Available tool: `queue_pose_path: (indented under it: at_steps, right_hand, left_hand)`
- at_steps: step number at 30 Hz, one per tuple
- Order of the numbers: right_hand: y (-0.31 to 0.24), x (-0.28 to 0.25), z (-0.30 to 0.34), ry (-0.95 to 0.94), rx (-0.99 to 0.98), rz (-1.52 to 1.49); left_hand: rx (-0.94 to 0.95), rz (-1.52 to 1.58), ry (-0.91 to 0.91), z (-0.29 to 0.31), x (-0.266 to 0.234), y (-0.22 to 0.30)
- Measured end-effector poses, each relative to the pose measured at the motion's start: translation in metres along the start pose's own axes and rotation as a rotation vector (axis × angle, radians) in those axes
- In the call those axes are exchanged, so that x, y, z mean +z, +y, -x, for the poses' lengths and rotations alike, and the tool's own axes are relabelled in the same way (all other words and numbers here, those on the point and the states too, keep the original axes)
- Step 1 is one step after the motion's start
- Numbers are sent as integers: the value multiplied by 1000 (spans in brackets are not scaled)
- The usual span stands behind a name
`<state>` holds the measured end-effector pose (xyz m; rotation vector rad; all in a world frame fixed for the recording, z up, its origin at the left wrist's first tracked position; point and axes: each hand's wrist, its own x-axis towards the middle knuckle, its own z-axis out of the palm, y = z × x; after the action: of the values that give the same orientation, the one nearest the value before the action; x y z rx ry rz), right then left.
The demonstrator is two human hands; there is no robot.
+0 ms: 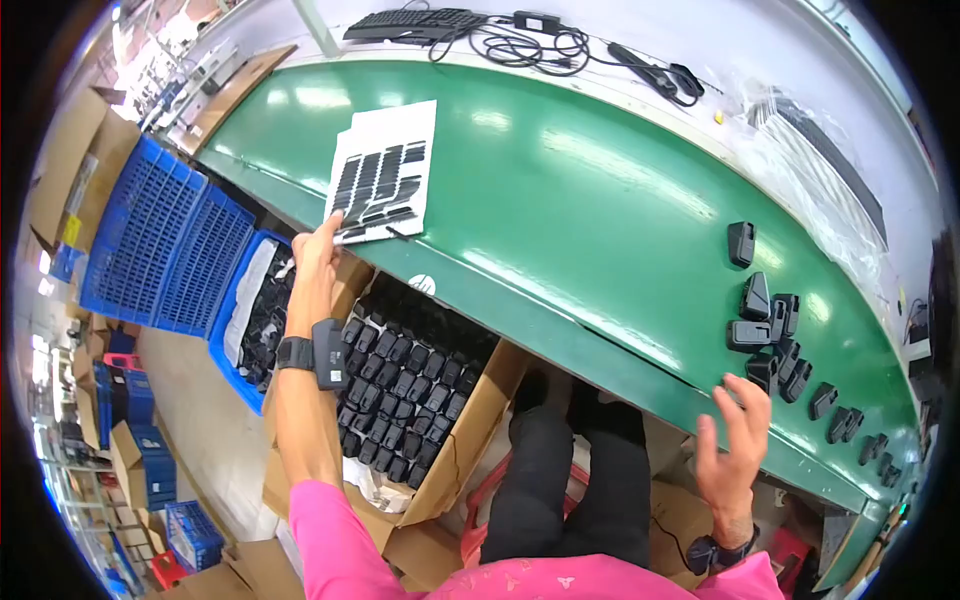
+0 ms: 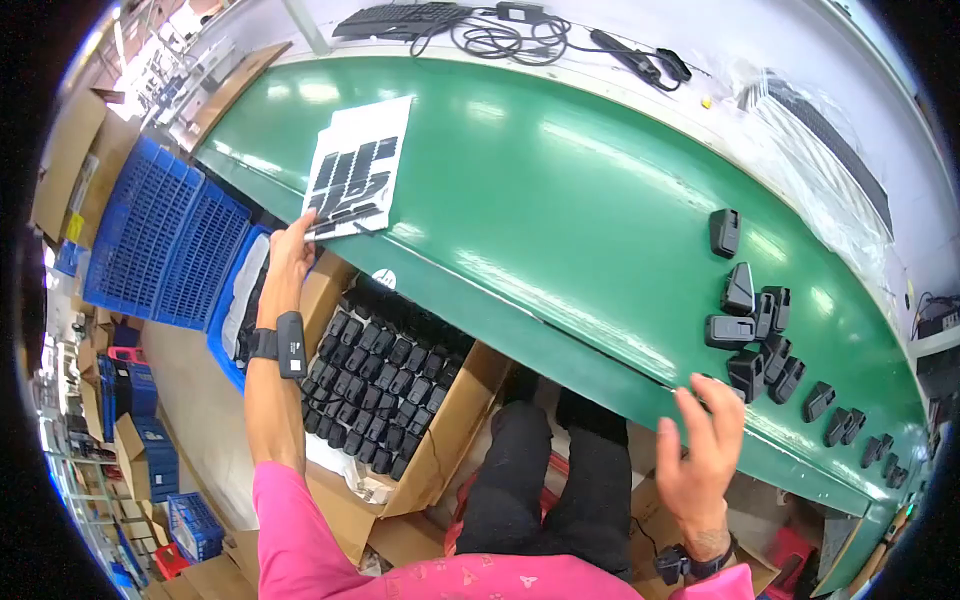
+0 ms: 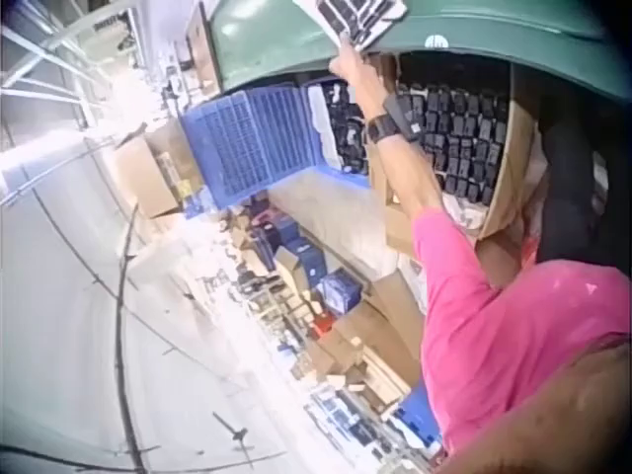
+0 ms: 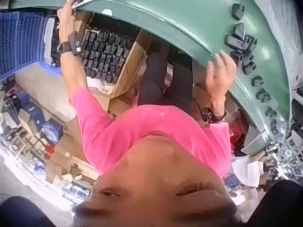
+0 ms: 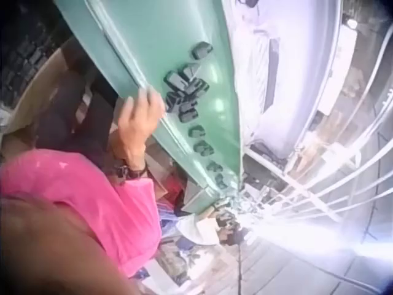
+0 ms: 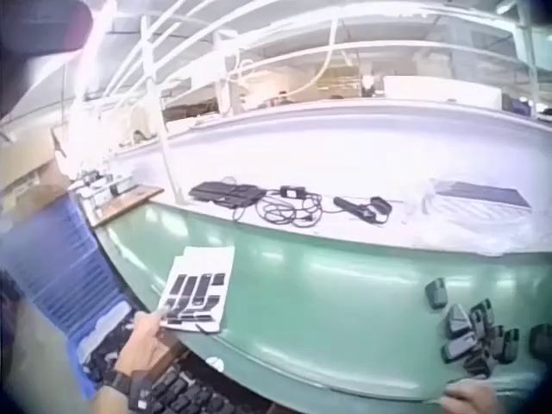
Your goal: The person picks up a device from a box, peels a sticker from a sheet, and applies it to the device before placing it on a conveyor belt.
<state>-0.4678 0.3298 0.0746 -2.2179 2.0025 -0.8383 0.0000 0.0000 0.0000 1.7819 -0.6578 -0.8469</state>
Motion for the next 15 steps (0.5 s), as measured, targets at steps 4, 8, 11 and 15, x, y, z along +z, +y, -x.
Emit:
queue_pose_path:
  at_steps: [4, 8, 11, 15]
  right_hand:
    - [55, -24, 8, 224, 139, 32]
    - [61, -20, 36, 253, 230, 80]
    - [54, -10, -1, 214, 179, 154]
    - [79, 18, -20, 131, 155, 376]
  left_hand:
    - [-56, 295, -333, 0, 14, 15]
    - [-310, 422, -570, 70, 8, 26]
    - [-278, 553, -629, 142, 14, 23]
    - [-135, 564, -881, 285, 57, -3]
